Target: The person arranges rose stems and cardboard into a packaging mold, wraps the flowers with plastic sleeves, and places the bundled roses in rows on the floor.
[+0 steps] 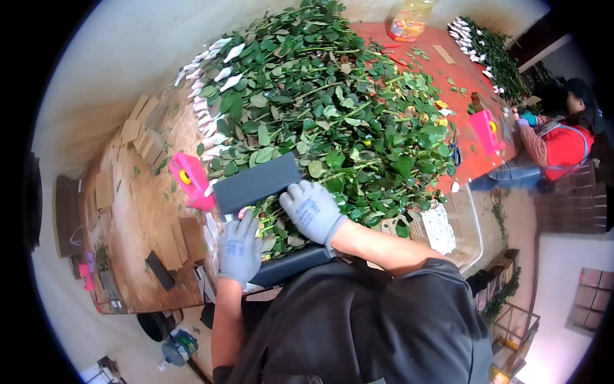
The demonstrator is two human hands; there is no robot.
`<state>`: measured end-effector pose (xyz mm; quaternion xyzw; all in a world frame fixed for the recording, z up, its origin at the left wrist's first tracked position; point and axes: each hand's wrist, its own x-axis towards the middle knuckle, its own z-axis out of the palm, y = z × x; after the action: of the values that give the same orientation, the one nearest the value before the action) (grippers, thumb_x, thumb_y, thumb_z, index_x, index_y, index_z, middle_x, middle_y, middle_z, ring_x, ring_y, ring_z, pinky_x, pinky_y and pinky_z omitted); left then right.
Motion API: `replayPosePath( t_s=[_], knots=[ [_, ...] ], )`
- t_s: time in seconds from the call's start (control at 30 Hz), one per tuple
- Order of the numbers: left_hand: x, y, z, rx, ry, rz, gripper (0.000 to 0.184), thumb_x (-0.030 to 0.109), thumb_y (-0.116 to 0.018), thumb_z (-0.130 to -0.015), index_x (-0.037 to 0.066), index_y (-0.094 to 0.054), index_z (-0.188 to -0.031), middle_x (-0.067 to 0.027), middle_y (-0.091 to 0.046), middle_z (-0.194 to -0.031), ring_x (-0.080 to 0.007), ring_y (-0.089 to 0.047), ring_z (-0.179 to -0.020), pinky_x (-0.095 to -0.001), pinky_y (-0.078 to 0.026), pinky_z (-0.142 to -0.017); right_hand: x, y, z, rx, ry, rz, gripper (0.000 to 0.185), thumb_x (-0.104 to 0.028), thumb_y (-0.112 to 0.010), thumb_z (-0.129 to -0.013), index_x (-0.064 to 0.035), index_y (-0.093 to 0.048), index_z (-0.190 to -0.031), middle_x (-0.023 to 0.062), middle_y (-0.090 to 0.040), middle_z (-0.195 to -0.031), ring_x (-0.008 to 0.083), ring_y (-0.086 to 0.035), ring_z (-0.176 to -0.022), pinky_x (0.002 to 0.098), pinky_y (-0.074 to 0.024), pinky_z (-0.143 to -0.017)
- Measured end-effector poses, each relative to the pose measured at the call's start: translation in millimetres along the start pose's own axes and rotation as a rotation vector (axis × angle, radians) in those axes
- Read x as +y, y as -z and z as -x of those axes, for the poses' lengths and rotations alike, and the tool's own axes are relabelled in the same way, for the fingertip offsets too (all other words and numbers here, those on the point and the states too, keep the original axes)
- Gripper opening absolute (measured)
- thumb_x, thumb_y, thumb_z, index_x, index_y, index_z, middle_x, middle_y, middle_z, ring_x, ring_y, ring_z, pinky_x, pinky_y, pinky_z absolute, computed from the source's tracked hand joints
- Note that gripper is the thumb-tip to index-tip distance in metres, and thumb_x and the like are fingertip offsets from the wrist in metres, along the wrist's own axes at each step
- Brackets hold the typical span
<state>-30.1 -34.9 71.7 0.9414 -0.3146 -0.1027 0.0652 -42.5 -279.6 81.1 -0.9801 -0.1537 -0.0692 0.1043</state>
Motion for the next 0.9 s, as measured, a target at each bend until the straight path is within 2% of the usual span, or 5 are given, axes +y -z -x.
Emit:
replayPosePath(
  t_s=[0.5,0.6,0.73,0.8,0.9],
  knots=[
    [-4,-7,-2,0.069,-0.069,0.015,0.049,0.015,-0.067,-0.085,0.001,-0.064,-0.132,-0.0139,-0.053,-0.151,-0.031,-0.055,-0.114,-0.0465,-0.046,-0.098,40,-34,0,-0.243,-0.061,0.101,0.017,-0.017,-0.058,-0.091,-0.0124,-0.07,-0.101,0.0084,-0.064,-0.106,0.0263,-0.06,-0.106,0.0407,-0.0489,-0.085],
    [-8,-7,9,0.206,-0.038,0.1,0.048,0.016,-0.067,-0.085,0.002,-0.065,-0.131,-0.0138,-0.056,-0.146,-0.0317,-0.054,-0.117,-0.0464,-0.045,-0.1,39,-21,6,-0.106,-0.036,-0.013,0.016,-0.017,-0.062,-0.088,-0.0109,-0.068,-0.102,0.0101,-0.064,-0.106,0.0296,-0.06,-0.106,0.0431,-0.0492,-0.087],
    [-1,-8,58,0.562,0.259,0.208,0.046,0.019,-0.067,-0.09,0.0,-0.064,-0.132,-0.0156,-0.061,-0.138,-0.0354,-0.052,-0.124,-0.0492,-0.04,-0.109,25,-1,21,0.149,0.022,-0.125,0.031,-0.01,-0.069,-0.082,-0.0052,-0.064,-0.113,0.016,-0.062,-0.124,0.0365,-0.058,-0.117,0.0481,-0.0482,-0.099],
    [2,-24,91,0.58,0.349,0.227,0.05,0.018,-0.065,-0.094,-0.003,-0.057,-0.139,-0.0212,-0.061,-0.135,-0.0373,-0.055,-0.121,-0.0468,-0.043,-0.106,8,10,27,0.195,0.06,-0.207,0.032,-0.005,-0.069,-0.084,-0.0036,-0.064,-0.116,0.0171,-0.064,-0.121,0.0392,-0.061,-0.111,0.0492,-0.0497,-0.098],
    [23,-75,139,0.476,0.556,0.914,0.055,0.019,-0.061,-0.1,-0.005,-0.043,-0.147,-0.0258,-0.063,-0.123,-0.0301,-0.065,-0.105,-0.036,-0.051,-0.09,-21,24,33,0.163,0.147,-0.335,0.031,-0.006,-0.072,-0.084,-0.0035,-0.065,-0.114,0.0159,-0.064,-0.119,0.0373,-0.061,-0.109,0.0462,-0.0509,-0.094]
  ],
)
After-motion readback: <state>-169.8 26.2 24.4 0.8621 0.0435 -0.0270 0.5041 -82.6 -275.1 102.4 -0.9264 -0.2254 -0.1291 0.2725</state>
